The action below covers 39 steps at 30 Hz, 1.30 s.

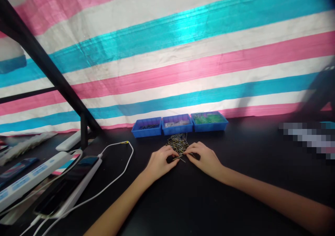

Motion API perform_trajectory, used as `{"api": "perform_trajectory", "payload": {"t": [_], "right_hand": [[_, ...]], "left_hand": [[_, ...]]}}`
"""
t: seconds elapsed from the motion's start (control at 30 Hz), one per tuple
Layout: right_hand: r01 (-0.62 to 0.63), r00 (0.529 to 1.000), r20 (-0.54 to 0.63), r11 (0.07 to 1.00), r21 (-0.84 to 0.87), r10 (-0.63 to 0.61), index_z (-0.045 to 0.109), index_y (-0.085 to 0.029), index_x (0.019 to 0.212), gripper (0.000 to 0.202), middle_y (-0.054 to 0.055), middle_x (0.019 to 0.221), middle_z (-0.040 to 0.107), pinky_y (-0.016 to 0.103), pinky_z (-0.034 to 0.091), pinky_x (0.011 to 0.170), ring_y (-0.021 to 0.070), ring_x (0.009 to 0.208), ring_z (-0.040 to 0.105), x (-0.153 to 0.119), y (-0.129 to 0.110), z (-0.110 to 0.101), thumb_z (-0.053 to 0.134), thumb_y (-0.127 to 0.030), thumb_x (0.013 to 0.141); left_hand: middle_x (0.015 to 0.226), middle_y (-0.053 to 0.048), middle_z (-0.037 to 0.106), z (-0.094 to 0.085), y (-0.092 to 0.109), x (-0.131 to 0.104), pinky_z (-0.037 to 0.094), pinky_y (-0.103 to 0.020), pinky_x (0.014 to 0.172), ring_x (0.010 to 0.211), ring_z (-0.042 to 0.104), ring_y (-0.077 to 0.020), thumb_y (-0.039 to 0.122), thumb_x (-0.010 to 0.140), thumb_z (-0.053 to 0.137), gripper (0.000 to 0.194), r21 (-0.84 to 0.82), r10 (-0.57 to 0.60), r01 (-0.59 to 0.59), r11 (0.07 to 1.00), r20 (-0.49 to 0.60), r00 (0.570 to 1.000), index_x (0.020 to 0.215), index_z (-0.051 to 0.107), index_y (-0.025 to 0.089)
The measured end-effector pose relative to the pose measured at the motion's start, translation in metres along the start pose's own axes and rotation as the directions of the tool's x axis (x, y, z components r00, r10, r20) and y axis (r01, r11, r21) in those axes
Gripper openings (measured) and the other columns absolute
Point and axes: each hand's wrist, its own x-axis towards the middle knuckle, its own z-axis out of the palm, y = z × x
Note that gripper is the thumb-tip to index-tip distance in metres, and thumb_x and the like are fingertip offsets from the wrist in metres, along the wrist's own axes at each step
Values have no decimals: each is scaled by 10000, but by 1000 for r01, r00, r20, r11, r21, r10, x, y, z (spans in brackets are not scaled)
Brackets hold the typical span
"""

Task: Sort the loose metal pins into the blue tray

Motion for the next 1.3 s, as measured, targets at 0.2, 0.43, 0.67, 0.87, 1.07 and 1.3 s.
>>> {"api": "perform_trajectory", "payload": {"t": [0.2,0.43,0.67,0.87,1.07,1.3], "right_hand": [[-3,1000,11,1000,-14,3,676,-251,859,156,19,894,639,337,462,757,185,838,549,0,1,2,567,-172,780],[15,1000,-25,994,111,-12,656,-238,919,171,38,921,615,340,462,780,189,879,538,1,0,2,600,-179,768],[93,996,-37,971,222,-87,656,-240,875,109,33,876,617,324,464,776,181,860,548,1,-5,-2,590,-201,798],[106,994,-32,964,243,-101,657,-234,851,82,31,873,611,309,463,770,173,849,558,0,-6,-4,589,-218,808],[70,997,-43,974,215,-63,658,-229,822,70,30,853,610,311,469,750,172,823,563,0,-4,-2,601,-266,807],[81,996,22,967,240,-89,654,-219,801,38,24,866,601,298,453,762,163,837,554,0,-2,0,620,-232,792]], "left_hand": [[822,12,604,0,1,0,383,-210,576,735,541,-124,233,777,557,92,-20,6,-6,1000,0,1000,829,633,229],[770,16,606,2,2,-1,373,-217,590,695,518,-120,224,788,544,83,-31,5,-6,1000,-17,1000,812,623,218],[724,16,593,4,3,-2,373,-222,587,623,481,-108,244,798,532,109,-53,6,-9,999,-59,998,844,627,214],[700,15,561,7,3,-2,360,-216,583,602,449,-99,276,829,521,130,-76,65,-70,995,-64,996,859,625,204],[733,-10,573,9,2,-2,378,-217,591,618,456,-104,284,838,523,153,-147,80,-98,984,-124,989,865,646,197],[805,-27,607,11,1,-1,397,-207,586,614,471,-96,320,832,543,186,-225,66,-105,969,-174,983,895,669,199]]}}
